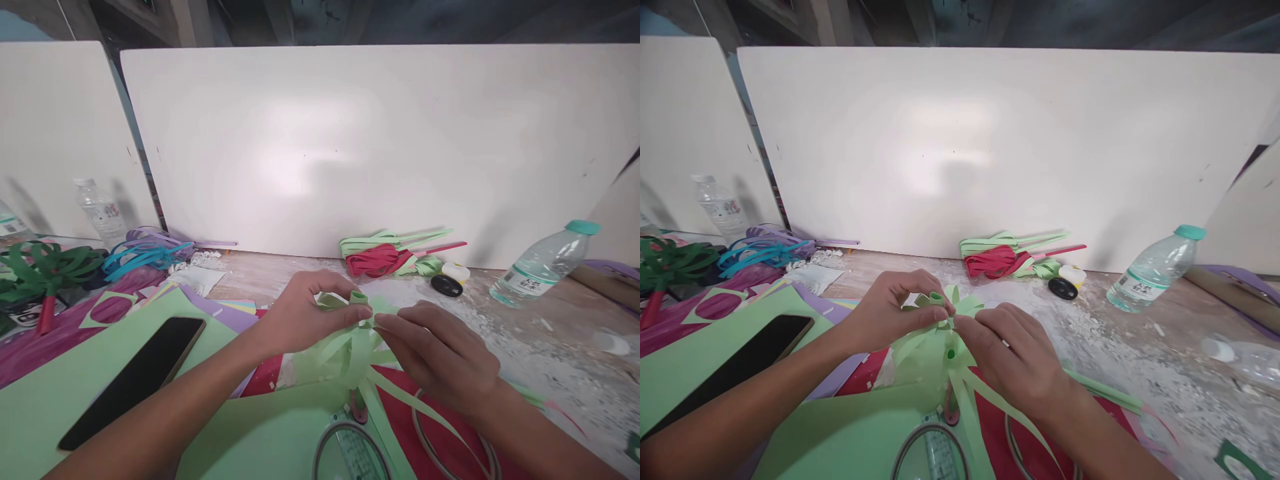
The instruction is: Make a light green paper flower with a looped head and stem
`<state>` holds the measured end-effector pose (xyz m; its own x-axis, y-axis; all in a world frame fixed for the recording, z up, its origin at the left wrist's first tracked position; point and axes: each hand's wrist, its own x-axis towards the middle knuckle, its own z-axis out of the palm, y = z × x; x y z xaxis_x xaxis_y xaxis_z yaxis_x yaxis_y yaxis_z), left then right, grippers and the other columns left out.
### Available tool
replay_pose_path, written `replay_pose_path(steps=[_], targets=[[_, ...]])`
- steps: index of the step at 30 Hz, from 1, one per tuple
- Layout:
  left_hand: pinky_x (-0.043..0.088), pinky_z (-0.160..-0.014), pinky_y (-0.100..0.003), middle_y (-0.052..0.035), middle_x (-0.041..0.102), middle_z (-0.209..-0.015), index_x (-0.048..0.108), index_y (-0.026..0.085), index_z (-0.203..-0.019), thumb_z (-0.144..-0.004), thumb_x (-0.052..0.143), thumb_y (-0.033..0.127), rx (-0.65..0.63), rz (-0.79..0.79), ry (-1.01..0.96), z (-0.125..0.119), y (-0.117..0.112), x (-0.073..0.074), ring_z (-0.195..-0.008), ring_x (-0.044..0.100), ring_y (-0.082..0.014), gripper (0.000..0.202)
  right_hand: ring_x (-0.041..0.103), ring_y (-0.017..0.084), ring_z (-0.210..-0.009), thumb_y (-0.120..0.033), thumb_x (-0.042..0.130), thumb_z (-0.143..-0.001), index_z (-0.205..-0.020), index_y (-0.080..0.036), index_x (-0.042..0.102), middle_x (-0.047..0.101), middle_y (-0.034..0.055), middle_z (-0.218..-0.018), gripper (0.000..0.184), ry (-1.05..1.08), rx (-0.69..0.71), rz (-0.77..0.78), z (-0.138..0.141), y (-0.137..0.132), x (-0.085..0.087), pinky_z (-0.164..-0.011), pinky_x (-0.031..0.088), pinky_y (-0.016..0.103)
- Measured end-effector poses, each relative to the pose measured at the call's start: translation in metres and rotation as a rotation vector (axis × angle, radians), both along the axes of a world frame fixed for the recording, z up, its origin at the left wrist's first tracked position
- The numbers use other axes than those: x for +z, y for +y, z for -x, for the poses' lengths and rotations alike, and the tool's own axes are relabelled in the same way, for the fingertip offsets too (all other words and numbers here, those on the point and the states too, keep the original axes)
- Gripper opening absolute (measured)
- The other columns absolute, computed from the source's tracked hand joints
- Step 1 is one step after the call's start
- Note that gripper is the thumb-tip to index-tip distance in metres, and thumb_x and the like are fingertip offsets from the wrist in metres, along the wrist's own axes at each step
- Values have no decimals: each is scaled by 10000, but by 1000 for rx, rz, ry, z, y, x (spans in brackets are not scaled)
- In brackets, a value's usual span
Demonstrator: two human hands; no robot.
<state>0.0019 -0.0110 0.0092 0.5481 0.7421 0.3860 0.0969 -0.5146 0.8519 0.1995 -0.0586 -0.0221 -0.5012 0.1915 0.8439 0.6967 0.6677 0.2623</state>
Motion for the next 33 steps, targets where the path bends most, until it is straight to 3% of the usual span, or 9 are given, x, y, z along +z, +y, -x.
replay_pose_path(steps=[12,16,19,22,26,30,33], targets=[[490,-717,-252,-28,681,-859,725,197,-819,-749,687,322,-3,19,6,0,-1,0,-832,615,-161,148,505,137,-625,-19,605,-782,-982,-175,567,565,35,-730,256,-1,26,39,3,1,0,-555,423,284],[483,-733,-272,-30,697,-863,729,206,-829,-757,672,343,30,17,27,1,4,-1,-843,627,-182,165,545,159,-700,-111,595,-820,-1002,-205,557,593,47,-810,208,-1,-45,151,4,4,5,-621,446,303],[483,-759,-280,-24,713,-873,730,208,-830,-766,659,361,83,11,-2,5,14,-3,-858,638,-191,180,576,238,-880,-382,655,-781,-1068,-207,530,607,95,-968,358,61,-193,317,-2,6,17,-708,476,364],[481,-814,-294,-26,722,-910,735,204,-833,-777,645,374,153,-8,-65,10,25,-3,-900,639,-199,201,608,218,-771,-516,659,-719,-1064,-223,500,623,66,-924,480,76,-327,659,-15,3,25,-569,478,306],[466,-879,-327,-45,720,-964,740,192,-831,-761,656,398,260,-8,-108,17,36,-4,-948,630,-219,234,574,143,-535,-390,656,-734,-1028,-246,473,625,-9,-740,375,-122,-237,1152,-26,-5,13,-399,375,219],[470,-889,-345,-51,723,-953,743,190,-823,-742,680,387,281,-7,-164,23,44,-6,-967,627,-230,222,479,120,-453,-147,547,-752,-847,-237,461,521,-52,-567,156,-219,-177,1194,-23,-7,1,-389,294,201],[470,-898,-353,-61,722,-951,740,183,-831,-744,681,383,299,-7,-196,28,50,-7,-989,621,-233,225,427,105,-458,-120,504,-775,-846,-239,436,497,-57,-584,154,-163,-172,1312,-21,-3,10,-395,272,196]])
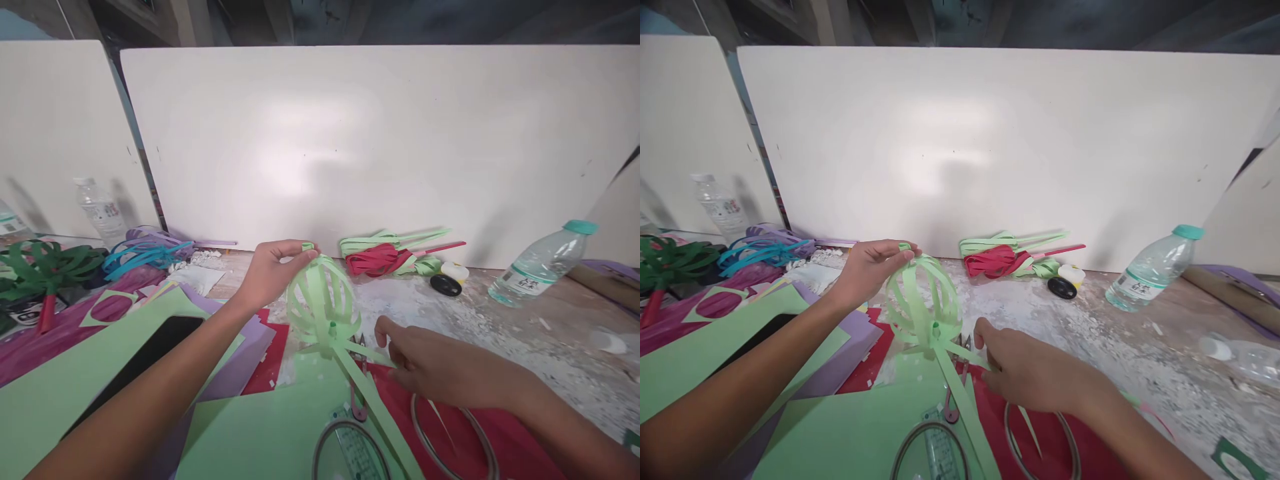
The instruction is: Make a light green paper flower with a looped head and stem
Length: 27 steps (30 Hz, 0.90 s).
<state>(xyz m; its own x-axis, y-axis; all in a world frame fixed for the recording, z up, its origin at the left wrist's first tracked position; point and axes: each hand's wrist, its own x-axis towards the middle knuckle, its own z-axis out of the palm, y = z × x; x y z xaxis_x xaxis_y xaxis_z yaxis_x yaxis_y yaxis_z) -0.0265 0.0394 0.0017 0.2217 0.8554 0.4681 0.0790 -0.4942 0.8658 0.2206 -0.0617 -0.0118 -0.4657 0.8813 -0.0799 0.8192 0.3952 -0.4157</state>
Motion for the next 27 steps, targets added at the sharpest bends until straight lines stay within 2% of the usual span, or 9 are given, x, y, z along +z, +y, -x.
replay_pose_path(steps=[4,7,9,11,14,17,20,23,27], targets=[[465,-899,-375,-84,716,-965,731,166,-844,-738,677,420,26,41,-12,2,5,-3,-1004,610,-247,280,444,89,-500,-230,546,-824,-944,-246,455,476,-70,-624,151,384,31,376,-1,11,14,-455,350,196],[450,-904,-361,-91,706,-1002,727,164,-861,-748,659,444,-7,68,7,0,4,-5,-1020,598,-240,310,570,109,-578,-307,571,-836,-911,-204,535,565,-35,-663,132,774,22,579,1,18,10,-596,464,256],[455,-878,-337,-88,702,-1007,724,163,-864,-754,650,447,-53,86,21,-2,2,-6,-996,603,-228,313,659,167,-784,-309,544,-854,-964,-189,582,673,42,-844,167,961,54,676,4,19,5,-742,492,336],[468,-823,-319,-82,701,-988,719,160,-857,-748,657,445,-91,105,31,-4,0,-7,-942,614,-218,311,630,214,-1013,-303,524,-861,-1093,-213,575,659,91,-1101,254,1066,112,741,8,17,1,-827,480,396],[478,-753,-306,-80,696,-944,709,154,-843,-739,667,437,-142,121,43,-6,-2,-8,-868,614,-205,305,625,219,-1035,-313,566,-841,-1097,-222,584,638,102,-1164,272,1099,51,688,16,14,-2,-783,502,359],[465,-666,-282,-61,677,-829,688,145,-792,-744,657,438,-159,105,77,-9,-4,-11,-747,591,-168,298,665,149,-659,-381,590,-837,-876,-173,623,696,62,-818,214,1023,-119,575,24,13,-3,-515,450,229],[424,-596,-249,-19,616,-703,642,147,-729,-772,621,449,-173,90,124,-13,-7,-13,-640,536,-125,306,380,47,-364,-491,529,-853,-743,-159,598,469,-62,-452,356,922,-196,447,27,14,-3,-383,248,183],[400,-582,-238,-2,593,-700,589,168,-750,-836,530,465,-233,99,160,-18,-13,-15,-608,505,-111,315,188,43,-399,-528,534,-833,-718,-162,590,262,-105,-433,387,876,-241,322,28,14,-2,-393,144,198],[419,-772,-300,-23,642,-771,513,195,-840,-915,386,430,-302,113,85,-25,-19,-18,-780,564,-154,278,171,53,-434,-531,541,-817,-709,-169,564,240,-97,-480,379,820,-247,260,29,13,0,-404,127,209]])
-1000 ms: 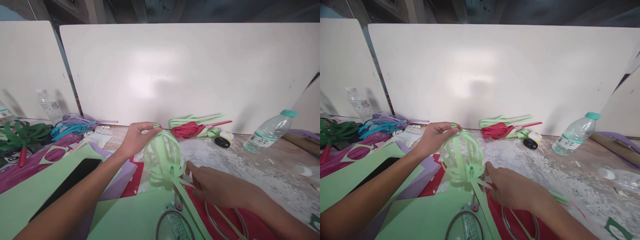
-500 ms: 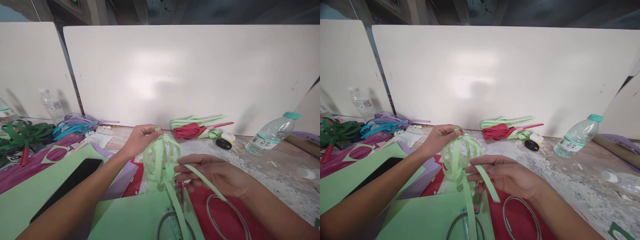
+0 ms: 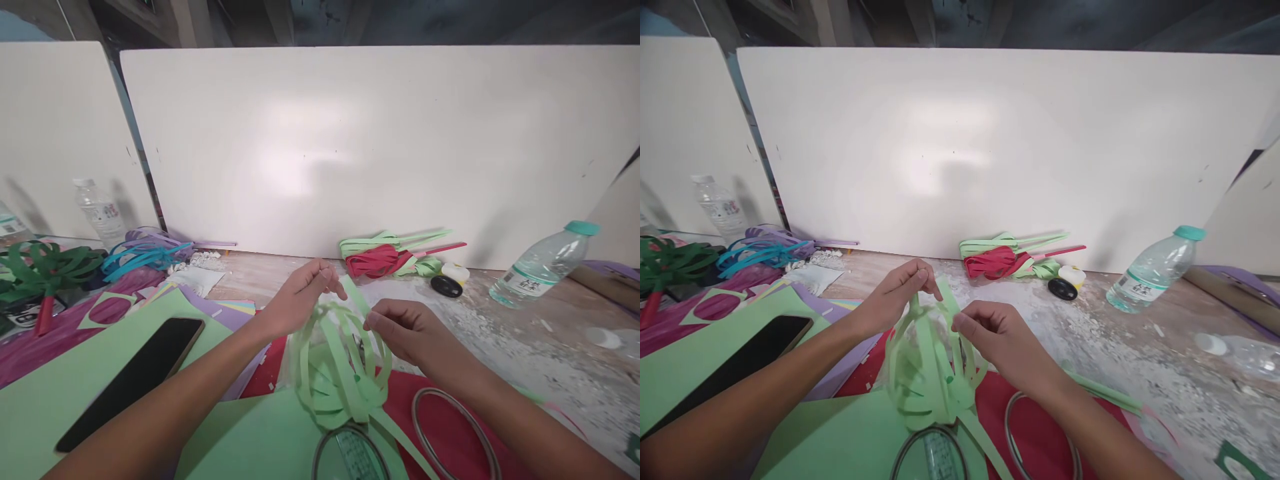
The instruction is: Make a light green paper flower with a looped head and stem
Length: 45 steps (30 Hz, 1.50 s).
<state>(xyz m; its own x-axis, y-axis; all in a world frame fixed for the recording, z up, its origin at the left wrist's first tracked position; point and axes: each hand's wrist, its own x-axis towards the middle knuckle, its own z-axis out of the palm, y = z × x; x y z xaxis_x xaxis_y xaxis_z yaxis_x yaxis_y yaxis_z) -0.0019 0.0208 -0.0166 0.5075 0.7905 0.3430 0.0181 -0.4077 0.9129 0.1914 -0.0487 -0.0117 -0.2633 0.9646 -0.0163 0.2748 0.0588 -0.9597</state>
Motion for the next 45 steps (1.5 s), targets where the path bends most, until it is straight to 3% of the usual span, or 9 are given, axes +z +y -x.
replay_pose_path(steps=[3,7,14,17,23,27,33,39,45], targets=[[400,-846,-339,-13,648,-722,501,207,-919,-915,389,425,-2,90,-30,-4,-2,-3,-800,577,-163,245,195,51,-438,-526,538,-818,-691,-172,529,279,-89,-503,376,-12,17,-11,2,0,0,-401,149,205],[418,-787,-307,0,609,-680,561,206,-975,-861,494,464,12,194,-100,-5,-3,-3,-756,582,-155,290,233,54,-450,-498,525,-835,-691,-174,520,311,-79,-528,355,-40,26,-34,3,0,-2,-410,179,207],[414,-637,-244,-13,616,-704,625,161,-740,-785,633,374,-37,161,-58,-5,-8,3,-679,552,-126,218,274,75,-491,-464,519,-852,-769,-178,568,319,-70,-555,302,-129,-6,-100,2,0,-6,-445,218,225],[423,-643,-246,-15,625,-708,641,161,-746,-779,642,341,-59,120,-24,-8,-14,5,-700,564,-133,183,265,79,-478,-465,544,-839,-875,-193,592,269,-82,-543,278,-154,-76,-172,2,-2,-6,-439,209,227],[453,-714,-255,-14,635,-757,638,173,-781,-804,616,313,-20,16,20,-12,-25,7,-759,580,-136,143,252,87,-480,-427,540,-842,-794,-197,588,247,-76,-534,239,-186,-201,-294,7,-11,-3,-438,213,231],[461,-745,-249,-4,655,-806,647,192,-799,-777,645,279,86,-64,30,-13,-29,8,-793,587,-134,90,301,92,-510,-362,542,-840,-718,-201,544,314,-58,-576,202,-222,-219,-345,10,-15,2,-450,258,224],[476,-749,-239,13,702,-847,721,236,-841,-779,633,240,130,-173,145,-11,-36,13,-837,616,-138,107,328,99,-500,-328,526,-838,-725,-207,558,380,-51,-546,169,-260,-229,-352,11,-16,4,-445,279,224],[481,-790,-234,27,725,-851,734,245,-868,-753,671,253,135,-276,185,-12,-35,13,-872,615,-140,131,359,100,-477,-288,532,-826,-730,-217,607,437,-45,-526,141,-389,-240,-499,9,-16,3,-436,293,225],[482,-749,-222,24,718,-799,743,244,-828,-753,672,268,139,-284,232,-10,-34,13,-832,617,-136,106,420,99,-505,-193,513,-810,-760,-222,624,508,-35,-573,125,-515,-205,-675,9,-17,6,-444,311,213]])
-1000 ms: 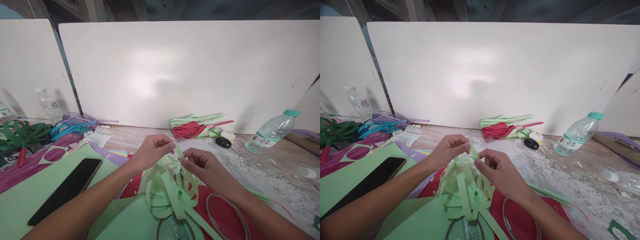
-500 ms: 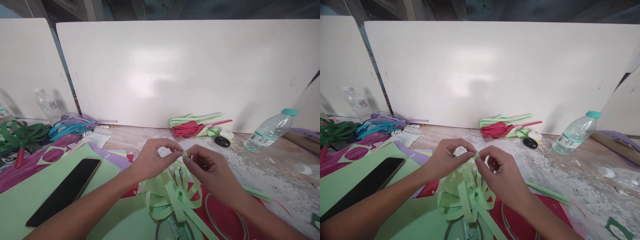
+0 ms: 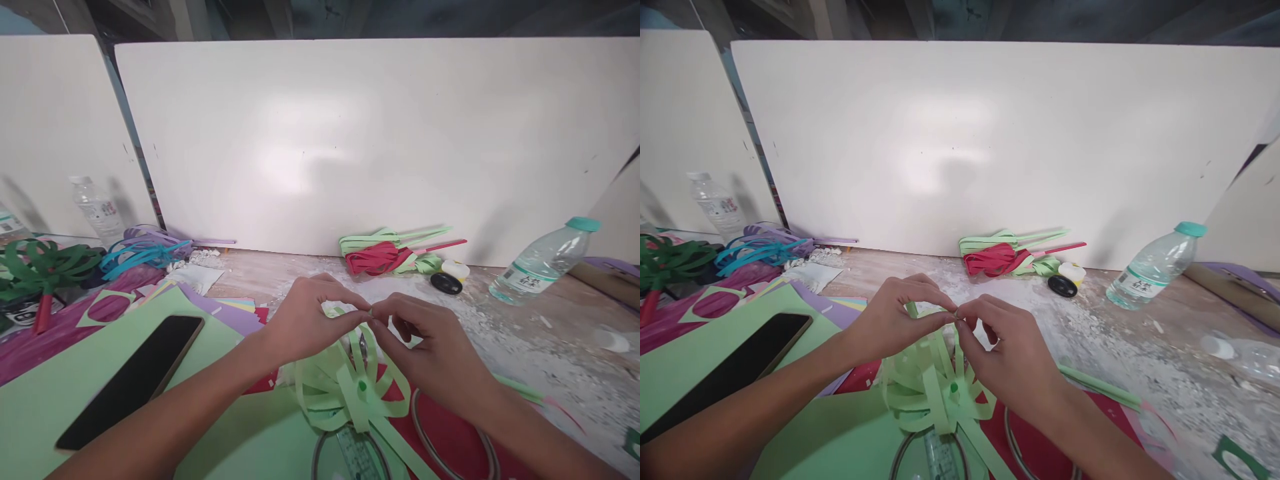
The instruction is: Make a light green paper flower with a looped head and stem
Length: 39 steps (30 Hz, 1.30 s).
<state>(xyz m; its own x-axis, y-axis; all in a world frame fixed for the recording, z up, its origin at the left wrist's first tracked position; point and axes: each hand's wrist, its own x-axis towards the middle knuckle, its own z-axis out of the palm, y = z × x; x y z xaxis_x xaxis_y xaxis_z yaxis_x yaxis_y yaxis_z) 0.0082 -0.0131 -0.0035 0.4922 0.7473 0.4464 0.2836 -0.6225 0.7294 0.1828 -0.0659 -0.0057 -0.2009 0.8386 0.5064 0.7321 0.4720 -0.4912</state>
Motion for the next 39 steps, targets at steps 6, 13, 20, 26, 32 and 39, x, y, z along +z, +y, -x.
replay_pose_path(steps=[6,13,20,26,32,39], targets=[[472,-716,-214,22,707,-795,747,249,-844,-771,645,273,-36,19,55,3,1,4,-786,618,-127,128,436,99,-513,-175,512,-799,-745,-218,614,545,-29,-602,123,-44,15,-6,-1,0,1,-442,312,212],[466,-699,-226,7,685,-781,747,258,-868,-791,619,287,-62,37,93,6,2,6,-813,604,-144,152,434,104,-516,-179,520,-796,-753,-224,624,582,-27,-618,121,-28,25,46,-2,-1,3,-457,336,220],[466,-696,-244,-7,668,-763,746,268,-880,-791,622,305,-67,40,107,7,3,6,-828,593,-160,158,433,99,-517,-161,532,-784,-739,-224,619,555,-37,-596,116,1,38,72,-1,-1,5,-458,329,215],[465,-662,-245,-12,665,-733,749,265,-867,-783,628,317,-56,25,108,7,2,6,-822,585,-162,156,435,98,-506,-170,526,-788,-739,-223,627,569,-34,-595,123,-9,40,71,-2,-2,5,-453,326,218],[467,-673,-268,-7,694,-733,750,261,-850,-786,621,296,-72,-13,111,7,2,6,-828,574,-173,149,432,106,-515,-166,528,-789,-742,-218,630,581,-20,-616,124,-20,46,104,-1,-3,6,-457,325,225],[471,-660,-262,0,705,-745,748,270,-860,-788,610,279,-82,-22,100,6,2,5,-817,576,-170,156,434,104,-511,-147,531,-785,-748,-221,635,581,-22,-614,133,-29,52,98,-2,-3,7,-452,323,223]])
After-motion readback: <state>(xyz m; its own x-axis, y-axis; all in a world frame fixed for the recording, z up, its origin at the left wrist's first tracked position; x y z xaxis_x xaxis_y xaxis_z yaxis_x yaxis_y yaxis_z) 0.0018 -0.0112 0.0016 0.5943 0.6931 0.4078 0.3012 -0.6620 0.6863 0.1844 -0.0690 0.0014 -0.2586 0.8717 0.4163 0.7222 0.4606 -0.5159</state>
